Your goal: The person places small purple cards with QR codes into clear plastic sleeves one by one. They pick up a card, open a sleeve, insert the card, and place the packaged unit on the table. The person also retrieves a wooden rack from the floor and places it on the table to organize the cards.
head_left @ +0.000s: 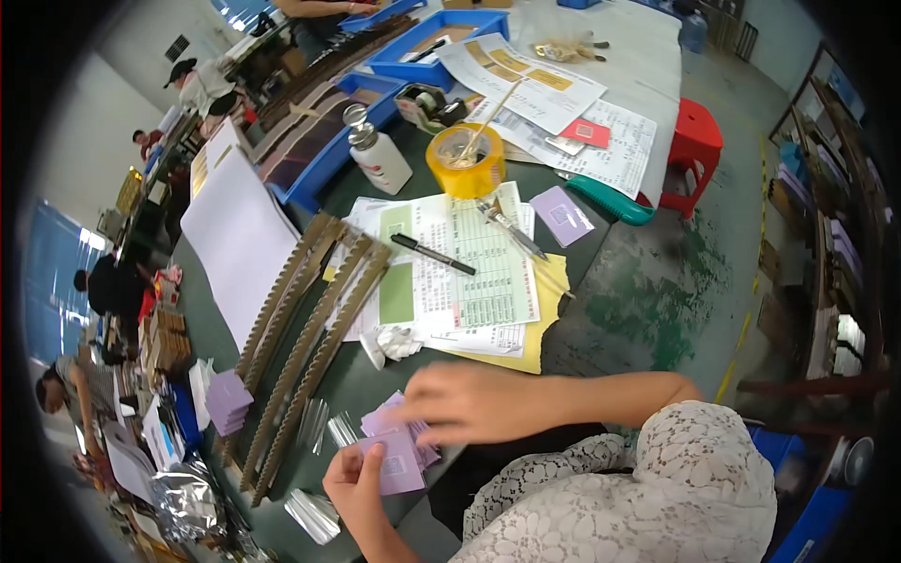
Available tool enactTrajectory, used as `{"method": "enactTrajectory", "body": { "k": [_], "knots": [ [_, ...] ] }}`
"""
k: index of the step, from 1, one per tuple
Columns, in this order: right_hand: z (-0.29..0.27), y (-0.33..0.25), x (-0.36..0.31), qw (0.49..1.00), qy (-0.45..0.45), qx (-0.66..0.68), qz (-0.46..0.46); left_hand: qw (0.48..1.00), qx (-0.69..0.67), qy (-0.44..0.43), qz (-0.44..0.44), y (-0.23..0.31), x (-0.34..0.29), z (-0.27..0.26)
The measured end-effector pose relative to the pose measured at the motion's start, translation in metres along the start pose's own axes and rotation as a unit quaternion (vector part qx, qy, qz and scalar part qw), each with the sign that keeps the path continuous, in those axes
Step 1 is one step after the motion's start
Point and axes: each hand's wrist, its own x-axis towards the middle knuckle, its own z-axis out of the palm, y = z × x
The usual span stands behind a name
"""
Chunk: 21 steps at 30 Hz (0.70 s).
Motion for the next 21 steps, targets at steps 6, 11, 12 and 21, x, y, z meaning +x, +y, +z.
{"method": "enactTrajectory", "body": {
  "k": [6, 11, 12, 21],
  "knots": [
    [-0.129, 0.038, -0.082, 0.747, 0.324, -0.534, 0.227, 0.932, 0.297, 0.130, 0.163, -0.013, 0.004, 0.006],
    [-0.164, 0.075, -0.141, 0.743, 0.281, -0.543, 0.272, 0.962, 0.216, 0.060, 0.156, 0.009, 0.001, 0.029],
    [-0.163, 0.073, -0.143, 0.756, 0.273, -0.534, 0.261, 0.959, 0.220, 0.046, 0.171, 0.010, -0.001, 0.036],
    [-0.137, 0.031, -0.208, 0.752, 0.536, 0.124, 0.364, 0.940, 0.232, -0.097, 0.229, 0.006, -0.021, 0.104]
  ]
}}
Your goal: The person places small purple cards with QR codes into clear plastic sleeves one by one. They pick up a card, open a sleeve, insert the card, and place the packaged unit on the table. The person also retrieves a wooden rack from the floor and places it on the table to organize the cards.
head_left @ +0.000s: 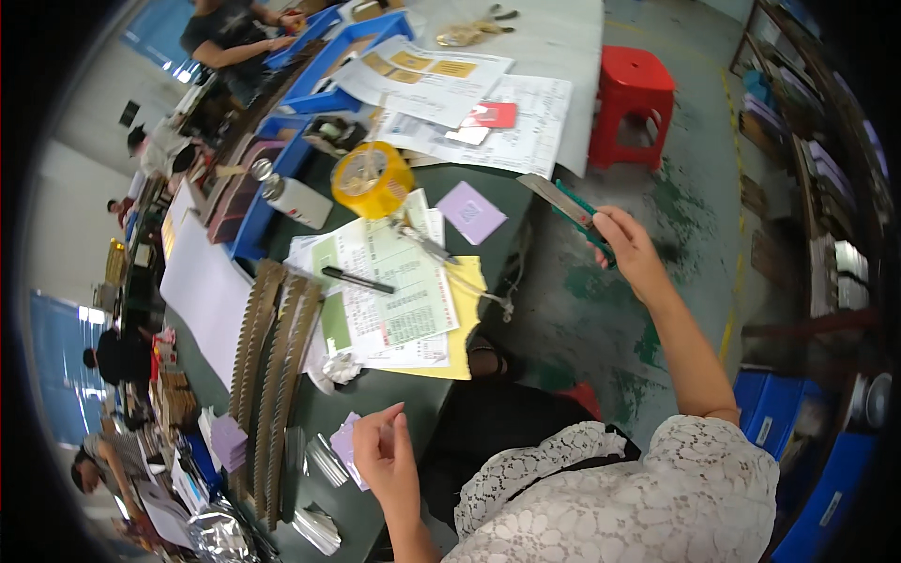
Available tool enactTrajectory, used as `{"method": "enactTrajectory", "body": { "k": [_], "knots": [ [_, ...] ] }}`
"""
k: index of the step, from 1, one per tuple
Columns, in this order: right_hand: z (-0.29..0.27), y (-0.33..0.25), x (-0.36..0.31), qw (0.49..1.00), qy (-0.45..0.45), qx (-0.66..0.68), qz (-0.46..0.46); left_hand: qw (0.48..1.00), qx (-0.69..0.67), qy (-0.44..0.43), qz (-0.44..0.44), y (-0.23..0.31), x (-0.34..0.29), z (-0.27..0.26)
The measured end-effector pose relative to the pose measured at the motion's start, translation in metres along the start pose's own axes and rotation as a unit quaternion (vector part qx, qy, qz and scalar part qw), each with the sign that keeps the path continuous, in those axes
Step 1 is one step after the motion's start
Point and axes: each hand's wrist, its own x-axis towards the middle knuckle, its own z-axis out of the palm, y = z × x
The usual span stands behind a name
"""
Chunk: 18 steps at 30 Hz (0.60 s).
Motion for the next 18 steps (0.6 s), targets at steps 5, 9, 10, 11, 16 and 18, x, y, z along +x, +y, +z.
{"method": "enactTrajectory", "body": {
  "k": [5, 9, 10, 11, 16, 18],
  "knots": [
    [-0.029, 0.034, -0.011, 0.997, 0.020, 0.027, 0.062, 0.993, 0.087, -0.053, 0.053, 0.013, 0.004, 0.030],
    [-0.053, 0.066, -0.007, 0.994, 0.011, 0.022, 0.108, 0.990, 0.119, -0.049, 0.063, 0.001, 0.009, 0.038],
    [-0.060, 0.077, -0.006, 0.993, 0.009, 0.016, 0.117, 0.990, 0.121, -0.044, 0.064, -0.003, 0.010, 0.040],
    [-0.066, 0.091, -0.006, 0.991, 0.014, 0.014, 0.136, 0.990, 0.121, -0.035, 0.062, -0.008, 0.009, 0.042],
    [-0.082, 0.169, 0.012, 0.980, 0.032, -0.002, 0.197, 0.985, 0.153, -0.014, 0.082, -0.010, 0.009, 0.048],
    [-0.076, 0.186, 0.045, 0.977, -0.031, -0.090, 0.193, 0.979, 0.162, 0.001, 0.126, -0.019, 0.007, 0.052]
  ]
}}
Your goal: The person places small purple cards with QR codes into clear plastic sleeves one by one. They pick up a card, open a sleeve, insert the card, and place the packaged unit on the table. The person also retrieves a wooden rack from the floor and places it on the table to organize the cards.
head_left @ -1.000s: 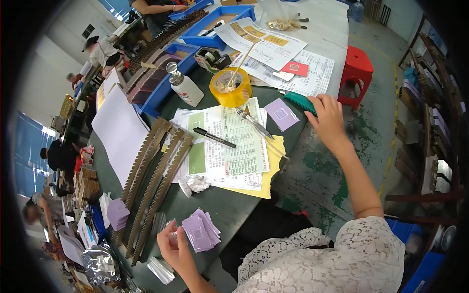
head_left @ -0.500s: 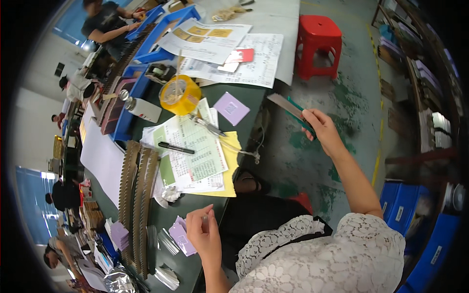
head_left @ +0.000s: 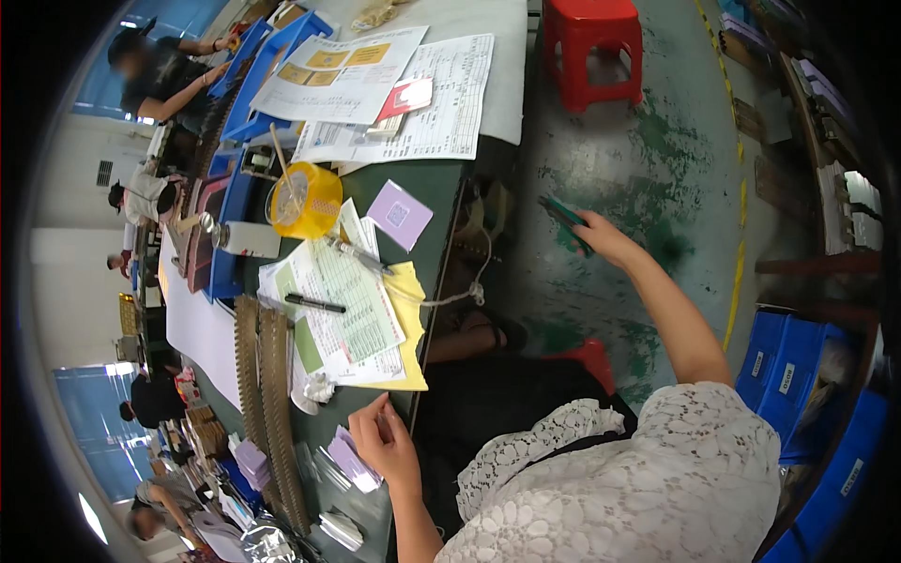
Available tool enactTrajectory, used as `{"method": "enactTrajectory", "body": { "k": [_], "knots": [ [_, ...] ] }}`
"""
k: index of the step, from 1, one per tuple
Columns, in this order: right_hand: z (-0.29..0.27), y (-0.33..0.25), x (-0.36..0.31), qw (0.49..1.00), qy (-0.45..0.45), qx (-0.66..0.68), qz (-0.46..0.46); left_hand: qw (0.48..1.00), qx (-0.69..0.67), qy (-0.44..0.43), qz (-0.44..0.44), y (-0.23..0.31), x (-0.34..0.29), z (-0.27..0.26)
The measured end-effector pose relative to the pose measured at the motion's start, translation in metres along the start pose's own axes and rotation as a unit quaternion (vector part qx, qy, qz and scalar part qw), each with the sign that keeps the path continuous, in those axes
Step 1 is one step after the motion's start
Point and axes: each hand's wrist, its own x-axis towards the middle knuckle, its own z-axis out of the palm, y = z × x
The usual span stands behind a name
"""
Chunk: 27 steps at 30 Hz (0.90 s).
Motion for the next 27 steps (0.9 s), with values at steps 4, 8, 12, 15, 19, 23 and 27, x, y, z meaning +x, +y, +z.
{"method": "enactTrajectory", "body": {
  "k": [4, 8, 12, 15, 19, 23, 27],
  "knots": [
    [0.037, -0.032, 0.079, 0.967, 0.078, -0.160, -0.183, 1.000, 0.024, -0.013, 0.010, 0.003, -0.002, 0.001],
    [0.084, -0.033, 0.175, 0.916, 0.077, -0.308, -0.246, 0.998, 0.057, -0.021, 0.020, -0.002, -0.003, 0.001],
    [0.129, -0.044, 0.216, 0.911, 0.049, -0.316, -0.262, 0.997, 0.072, -0.035, -0.004, 0.000, -0.004, 0.002],
    [0.140, -0.032, 0.221, 0.905, 0.046, -0.347, -0.241, 0.997, 0.072, -0.020, 0.010, -0.003, -0.002, 0.005],
    [0.128, -0.010, 0.222, 0.909, 0.029, -0.353, -0.219, 0.998, 0.057, -0.015, 0.004, 0.003, 0.002, 0.005],
    [0.105, 0.004, 0.210, 0.927, 0.013, -0.313, -0.208, 1.000, 0.018, -0.016, -0.006, -0.002, 0.000, 0.006],
    [0.045, 0.032, 0.183, 0.970, 0.057, -0.128, -0.199, 0.999, -0.018, -0.028, -0.031, 0.000, 0.005, -0.009]
  ]
}}
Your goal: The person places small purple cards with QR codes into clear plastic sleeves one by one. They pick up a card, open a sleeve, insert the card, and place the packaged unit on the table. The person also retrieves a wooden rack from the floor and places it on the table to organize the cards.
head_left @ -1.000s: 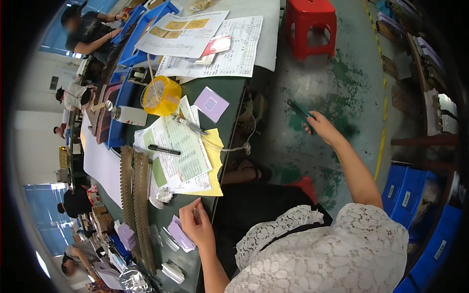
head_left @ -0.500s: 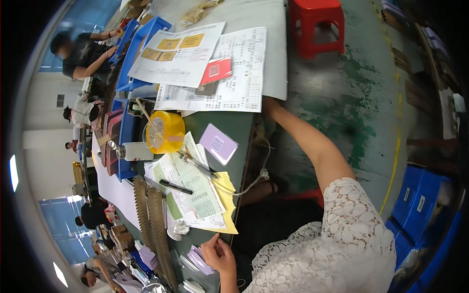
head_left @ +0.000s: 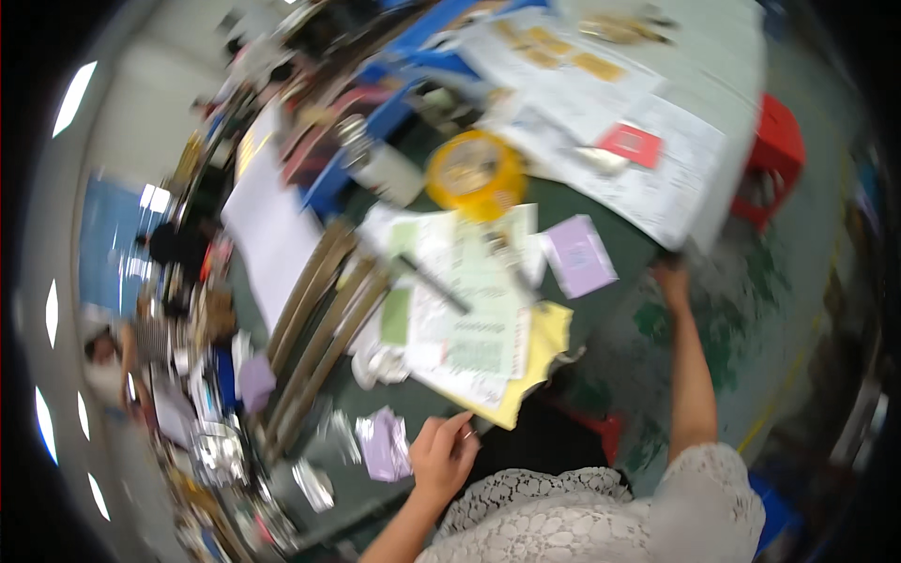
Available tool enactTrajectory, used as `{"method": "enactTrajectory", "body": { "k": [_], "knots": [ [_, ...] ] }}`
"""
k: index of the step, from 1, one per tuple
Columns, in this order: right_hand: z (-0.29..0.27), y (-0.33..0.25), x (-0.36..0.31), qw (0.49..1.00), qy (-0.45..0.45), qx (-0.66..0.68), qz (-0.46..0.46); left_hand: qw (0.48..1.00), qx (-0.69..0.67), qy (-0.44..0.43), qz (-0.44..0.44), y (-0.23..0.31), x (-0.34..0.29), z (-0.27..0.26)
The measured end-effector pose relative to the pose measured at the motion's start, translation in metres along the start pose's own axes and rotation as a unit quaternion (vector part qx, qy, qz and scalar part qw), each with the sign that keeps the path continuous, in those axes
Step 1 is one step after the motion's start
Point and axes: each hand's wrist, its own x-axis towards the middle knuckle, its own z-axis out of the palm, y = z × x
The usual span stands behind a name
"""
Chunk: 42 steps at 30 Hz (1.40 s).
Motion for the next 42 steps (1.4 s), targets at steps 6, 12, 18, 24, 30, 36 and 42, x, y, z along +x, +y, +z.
{"method": "enactTrajectory", "body": {
  "k": [6, 12, 18, 24, 30, 36, 42],
  "knots": [
    [-0.088, -0.187, -0.090, 0.929, 0.335, 0.112, -0.113, 0.996, -0.088, -0.032, 0.005, -0.015, -0.002, -0.016],
    [0.034, -0.436, -0.179, 0.955, -0.063, 0.136, -0.257, 0.893, -0.425, -0.027, -0.146, -0.021, -0.023, -0.051],
    [0.248, -0.548, -0.233, 0.689, -0.493, -0.030, -0.531, 0.699, -0.640, 0.114, -0.299, -0.087, -0.074, -0.110],
    [0.429, -0.554, -0.259, 0.638, -0.490, -0.054, -0.592, 0.563, -0.738, 0.170, -0.331, -0.126, -0.111, -0.156],
    [0.444, -0.570, -0.278, 0.622, -0.580, -0.042, -0.525, 0.517, -0.782, 0.183, -0.296, -0.154, -0.125, -0.157],
    [0.322, -0.542, -0.301, 0.628, -0.637, 0.065, -0.443, 0.587, -0.723, 0.216, -0.292, -0.158, -0.104, -0.172],
    [0.242, -0.501, -0.308, 0.710, -0.543, -0.025, -0.449, 0.682, -0.656, 0.149, -0.287, -0.136, -0.081, -0.162]
  ]
}}
